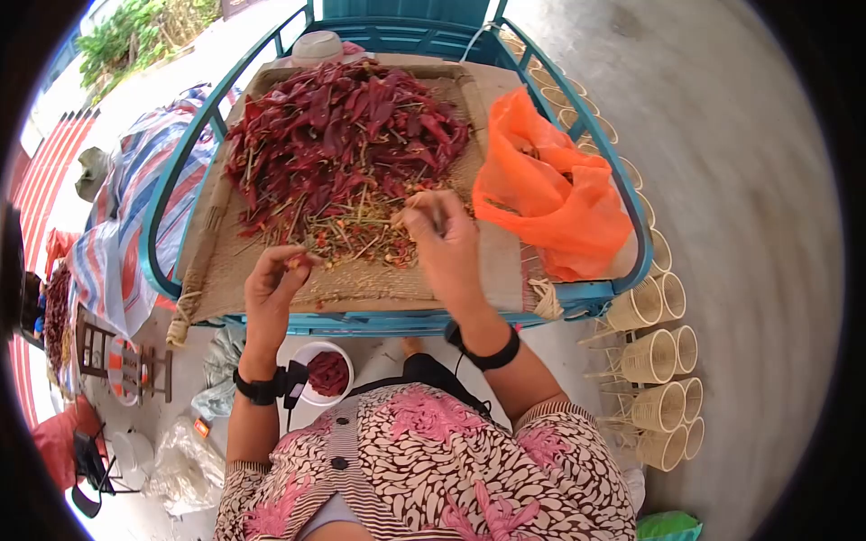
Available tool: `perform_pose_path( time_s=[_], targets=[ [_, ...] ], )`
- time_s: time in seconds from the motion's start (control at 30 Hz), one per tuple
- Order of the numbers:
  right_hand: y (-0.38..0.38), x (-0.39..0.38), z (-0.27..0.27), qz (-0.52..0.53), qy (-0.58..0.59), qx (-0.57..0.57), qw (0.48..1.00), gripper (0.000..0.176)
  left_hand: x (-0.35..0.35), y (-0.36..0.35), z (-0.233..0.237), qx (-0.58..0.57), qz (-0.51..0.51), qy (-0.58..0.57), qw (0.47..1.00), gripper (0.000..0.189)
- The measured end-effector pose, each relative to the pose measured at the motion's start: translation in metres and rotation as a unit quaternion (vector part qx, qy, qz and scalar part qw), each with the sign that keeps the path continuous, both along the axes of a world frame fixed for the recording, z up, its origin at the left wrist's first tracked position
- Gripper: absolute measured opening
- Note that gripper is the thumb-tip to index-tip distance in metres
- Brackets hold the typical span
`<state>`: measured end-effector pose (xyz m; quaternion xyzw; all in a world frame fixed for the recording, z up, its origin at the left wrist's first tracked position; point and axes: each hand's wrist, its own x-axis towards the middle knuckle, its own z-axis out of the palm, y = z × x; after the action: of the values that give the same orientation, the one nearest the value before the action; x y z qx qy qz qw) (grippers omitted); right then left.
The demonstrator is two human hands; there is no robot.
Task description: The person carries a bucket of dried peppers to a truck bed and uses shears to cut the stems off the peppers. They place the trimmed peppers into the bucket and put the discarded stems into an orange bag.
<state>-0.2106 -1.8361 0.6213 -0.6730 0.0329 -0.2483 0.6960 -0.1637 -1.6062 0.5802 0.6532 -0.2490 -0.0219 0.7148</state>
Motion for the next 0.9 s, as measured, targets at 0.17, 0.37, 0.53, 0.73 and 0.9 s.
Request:
perform_pose_path(
  time_s=[0.17, 0.37, 0.53, 0.73, 0.9],
  targets=[
    [-0.086, 0.006, 0.035, -0.23, -0.047, -0.277, 0.932, 0.009, -0.007, -0.001, -0.002, -0.069, -0.031, 0.096, 0.992, 0.02],
    [-0.2, 0.054, 0.025, -0.295, -0.03, -0.42, 0.858, 0.015, -0.006, -0.011, -0.006, -0.04, -0.022, 0.109, 0.993, 0.023],
    [-0.298, 0.105, -0.02, -0.081, 0.215, -0.391, 0.891, 0.021, -0.01, -0.009, -0.004, -0.005, -0.035, 0.128, 0.991, 0.023],
    [-0.351, 0.093, -0.001, -0.309, 0.254, -0.634, 0.662, 0.021, -0.013, 0.0, -0.012, -0.046, -0.017, 0.148, 0.988, 0.022],
    [-0.356, 0.072, 0.028, -0.282, 0.41, -0.599, 0.628, 0.033, -0.012, 0.003, -0.016, -0.048, 0.003, 0.158, 0.986, 0.023]
  ],
)
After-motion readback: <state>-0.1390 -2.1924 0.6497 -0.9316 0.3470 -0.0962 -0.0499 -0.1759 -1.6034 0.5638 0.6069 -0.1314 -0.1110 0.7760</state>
